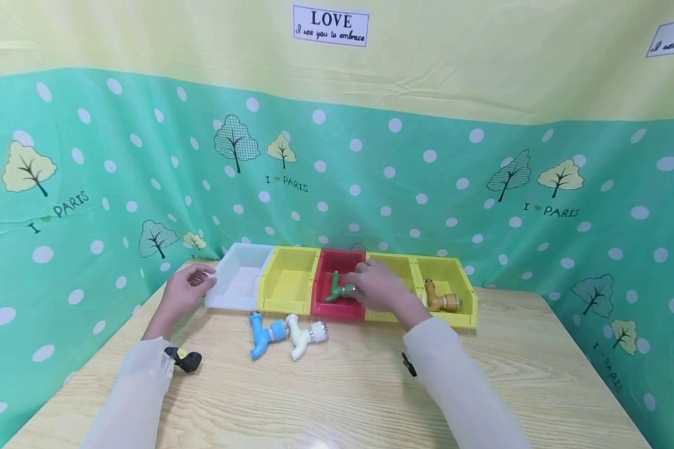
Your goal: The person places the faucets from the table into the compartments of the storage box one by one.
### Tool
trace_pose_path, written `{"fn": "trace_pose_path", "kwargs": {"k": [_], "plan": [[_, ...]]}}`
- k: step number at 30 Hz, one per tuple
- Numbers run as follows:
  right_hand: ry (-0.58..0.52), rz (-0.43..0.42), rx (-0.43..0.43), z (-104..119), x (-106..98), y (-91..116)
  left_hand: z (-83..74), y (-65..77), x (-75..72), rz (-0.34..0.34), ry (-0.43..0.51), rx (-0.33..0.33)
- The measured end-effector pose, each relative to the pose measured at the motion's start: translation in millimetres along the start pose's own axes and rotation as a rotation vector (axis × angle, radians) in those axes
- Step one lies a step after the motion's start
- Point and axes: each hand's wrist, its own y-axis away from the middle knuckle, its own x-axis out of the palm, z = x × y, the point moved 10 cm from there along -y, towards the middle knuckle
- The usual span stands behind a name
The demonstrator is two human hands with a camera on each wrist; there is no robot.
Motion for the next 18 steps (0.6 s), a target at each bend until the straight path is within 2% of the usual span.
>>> {"fn": "trace_pose_path", "kwargs": {"k": [6,11,18], "plan": [[-0.074,-0.104,0.077,-31,-20,35,-0.5,-2.3,4.6,0.016,0.019,-0.014],[-0.148,-0.132,0.165,-62,-23,61,0.6,-2.8,4.2,0.013,0.021,-0.013],[-0.236,-0.18,0.26,-93,-27,89,3.1,0.9,0.5,0.015,0.021,-0.03]]}}
